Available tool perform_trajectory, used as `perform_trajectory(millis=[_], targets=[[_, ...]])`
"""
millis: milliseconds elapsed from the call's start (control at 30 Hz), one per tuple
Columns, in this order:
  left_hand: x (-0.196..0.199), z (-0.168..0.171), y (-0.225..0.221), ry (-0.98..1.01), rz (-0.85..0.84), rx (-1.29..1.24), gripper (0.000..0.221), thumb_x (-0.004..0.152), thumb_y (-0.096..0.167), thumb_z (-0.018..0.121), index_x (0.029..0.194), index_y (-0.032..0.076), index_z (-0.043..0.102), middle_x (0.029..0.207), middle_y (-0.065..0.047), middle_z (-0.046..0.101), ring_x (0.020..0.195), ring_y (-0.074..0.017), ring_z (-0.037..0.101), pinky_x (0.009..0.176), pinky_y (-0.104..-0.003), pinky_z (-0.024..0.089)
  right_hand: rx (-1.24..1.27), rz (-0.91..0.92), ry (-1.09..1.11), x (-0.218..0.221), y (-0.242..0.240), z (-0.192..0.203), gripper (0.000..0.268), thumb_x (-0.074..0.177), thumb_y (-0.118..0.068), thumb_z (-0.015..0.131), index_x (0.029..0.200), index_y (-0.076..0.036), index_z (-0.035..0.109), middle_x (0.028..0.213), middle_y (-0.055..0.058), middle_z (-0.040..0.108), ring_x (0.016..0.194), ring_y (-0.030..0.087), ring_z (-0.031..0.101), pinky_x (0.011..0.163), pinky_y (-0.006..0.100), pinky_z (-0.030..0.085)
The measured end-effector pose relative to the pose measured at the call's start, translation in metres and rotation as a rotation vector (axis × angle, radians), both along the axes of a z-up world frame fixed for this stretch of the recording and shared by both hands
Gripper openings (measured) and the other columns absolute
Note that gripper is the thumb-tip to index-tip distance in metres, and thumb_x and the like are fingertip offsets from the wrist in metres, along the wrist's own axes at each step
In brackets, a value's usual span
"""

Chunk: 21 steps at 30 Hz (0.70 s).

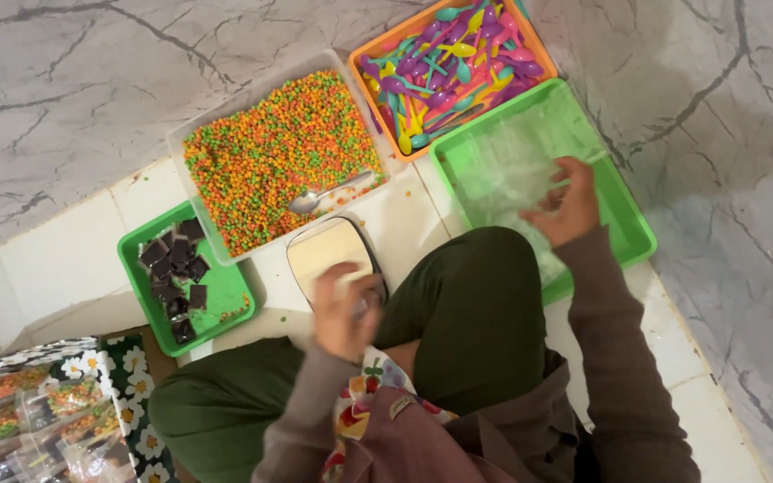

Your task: Packaging small portions of colorful candies and chocolate pieces into plastic bags using a spoon and a digital scale.

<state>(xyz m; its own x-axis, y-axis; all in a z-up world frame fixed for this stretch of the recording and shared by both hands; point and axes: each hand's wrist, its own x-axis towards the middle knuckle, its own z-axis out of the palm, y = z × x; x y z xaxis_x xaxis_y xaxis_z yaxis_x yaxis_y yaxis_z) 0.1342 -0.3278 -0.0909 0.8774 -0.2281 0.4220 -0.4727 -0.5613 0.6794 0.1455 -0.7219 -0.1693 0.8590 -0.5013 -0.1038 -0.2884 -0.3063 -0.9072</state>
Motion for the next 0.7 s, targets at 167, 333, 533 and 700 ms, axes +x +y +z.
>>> perform_trajectory(millis=[167, 333, 533, 700], targets=[[0.007, 0.077, -0.088, -0.044, -0.160, 0.613, 0.119, 0.060, 0.038, 0.096, 0.160, 0.017, 0.034, 0.165, -0.020, 0.029, 0.155, -0.0397, 0.022, 0.117, -0.075, 0.010, -0.405, 0.464, 0.144, 0.000, 0.091, 0.075, 0.096, 0.066, -0.025, 0.093, 0.147, -0.029, 0.041, 0.130, 0.004, 0.048, 0.102, 0.032, 0.068, 0.088, 0.047, 0.059], [0.029, 0.046, -0.092, -0.049, -0.009, 0.623, 0.120, 0.060, 0.034, 0.090, 0.161, 0.014, 0.030, 0.144, -0.013, 0.043, 0.140, -0.0292, 0.035, 0.114, -0.081, 0.006, -0.409, 0.635, -0.027, -0.001, 0.129, 0.110, 0.097, 0.068, -0.031, 0.091, 0.150, -0.025, 0.039, 0.130, 0.007, 0.047, 0.095, 0.038, 0.070, 0.080, 0.050, 0.062], [0.037, 0.032, -0.064, 0.030, -0.022, 0.429, 0.106, 0.062, 0.042, 0.085, 0.155, 0.014, 0.041, 0.112, -0.006, 0.050, 0.109, -0.0260, 0.049, 0.115, -0.061, 0.026, 0.006, 0.590, -0.295, -0.001, 0.134, 0.113, 0.086, 0.073, -0.015, 0.092, 0.145, -0.005, 0.047, 0.127, 0.015, 0.045, 0.094, 0.031, 0.069, 0.085, 0.041, 0.059], [0.038, 0.025, -0.054, 0.147, -0.063, 0.336, 0.105, 0.065, 0.039, 0.084, 0.157, 0.015, 0.037, 0.114, -0.007, 0.049, 0.110, -0.0276, 0.049, 0.115, -0.060, 0.025, -0.185, 0.701, -0.430, -0.005, 0.139, 0.108, 0.072, 0.075, -0.033, 0.090, 0.136, -0.008, 0.060, 0.112, 0.002, 0.069, 0.111, 0.025, 0.067, 0.110, 0.041, 0.040]])
